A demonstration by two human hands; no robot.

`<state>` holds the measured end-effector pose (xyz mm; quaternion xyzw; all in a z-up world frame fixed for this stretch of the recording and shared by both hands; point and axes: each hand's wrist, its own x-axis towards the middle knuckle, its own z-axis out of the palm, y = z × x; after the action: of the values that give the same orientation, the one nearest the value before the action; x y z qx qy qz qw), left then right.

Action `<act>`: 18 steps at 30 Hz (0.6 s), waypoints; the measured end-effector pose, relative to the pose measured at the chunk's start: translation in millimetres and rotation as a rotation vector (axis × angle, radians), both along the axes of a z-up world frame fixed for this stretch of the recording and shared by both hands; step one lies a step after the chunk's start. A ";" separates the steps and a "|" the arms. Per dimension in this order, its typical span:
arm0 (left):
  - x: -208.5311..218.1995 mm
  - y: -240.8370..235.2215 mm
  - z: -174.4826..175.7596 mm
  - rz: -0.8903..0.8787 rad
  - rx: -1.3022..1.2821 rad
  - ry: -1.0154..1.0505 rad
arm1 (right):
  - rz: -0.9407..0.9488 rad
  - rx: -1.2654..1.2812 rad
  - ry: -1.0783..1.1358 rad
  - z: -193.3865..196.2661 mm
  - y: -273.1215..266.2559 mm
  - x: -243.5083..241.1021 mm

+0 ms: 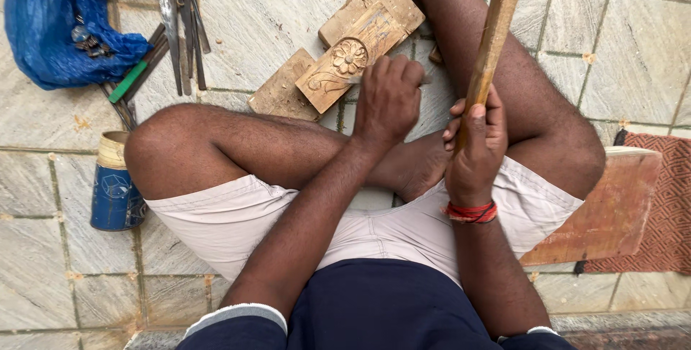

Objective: The person sits cross-legged on a tiled floor and carves a floral design into a small rectangular wooden block. They use a chisel held in the left hand and a wooden mallet in the right hand to strike the chisel, removing wood shavings and refining the pattern.

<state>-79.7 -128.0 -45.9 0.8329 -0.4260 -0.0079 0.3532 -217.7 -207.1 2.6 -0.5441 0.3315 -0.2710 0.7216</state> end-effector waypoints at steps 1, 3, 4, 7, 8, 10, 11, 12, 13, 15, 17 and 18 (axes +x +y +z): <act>0.1 3.0 -3.6 0.015 -0.007 -0.028 | 0.009 0.001 0.005 -0.2 4.2 -1.3; -0.2 6.3 -8.9 0.033 -0.013 -0.063 | 0.021 0.007 0.015 -0.9 12.9 -3.0; 0.3 7.6 -10.4 0.036 -0.013 -0.070 | 0.028 0.010 0.017 -0.2 16.2 -2.8; 0.7 7.5 -12.4 0.047 -0.038 -0.059 | 0.015 0.027 0.024 0.8 20.6 -5.1; -0.3 6.4 -12.6 0.052 -0.051 -0.048 | -0.003 0.023 0.022 2.5 20.7 -6.8; 0.4 3.3 -12.2 0.066 -0.033 -0.050 | -0.038 0.013 0.013 5.1 22.4 -6.4; 1.2 3.3 -12.1 0.074 -0.021 -0.052 | -0.047 -0.027 0.045 6.0 25.2 -5.8; 1.8 3.1 -12.0 0.086 -0.009 -0.057 | -0.057 -0.066 0.077 6.6 29.7 -4.9; 2.1 2.6 -11.9 0.095 0.002 -0.061 | -0.069 -0.107 0.109 7.0 34.8 -4.7; 2.2 1.7 -11.8 0.112 0.007 -0.055 | -0.013 -0.083 0.209 3.6 48.2 -0.9; 2.0 -0.2 -11.6 0.128 -0.004 -0.035 | 0.076 -0.138 0.287 2.1 51.9 -1.5; 1.5 -1.1 -11.6 0.122 -0.012 -0.024 | 0.137 -0.204 0.314 1.2 51.4 -2.5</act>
<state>-78.2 -129.1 -57.5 0.8552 -0.3786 0.0263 0.3529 -220.2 -155.7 3.8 -0.6713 0.3728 -0.1652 0.6190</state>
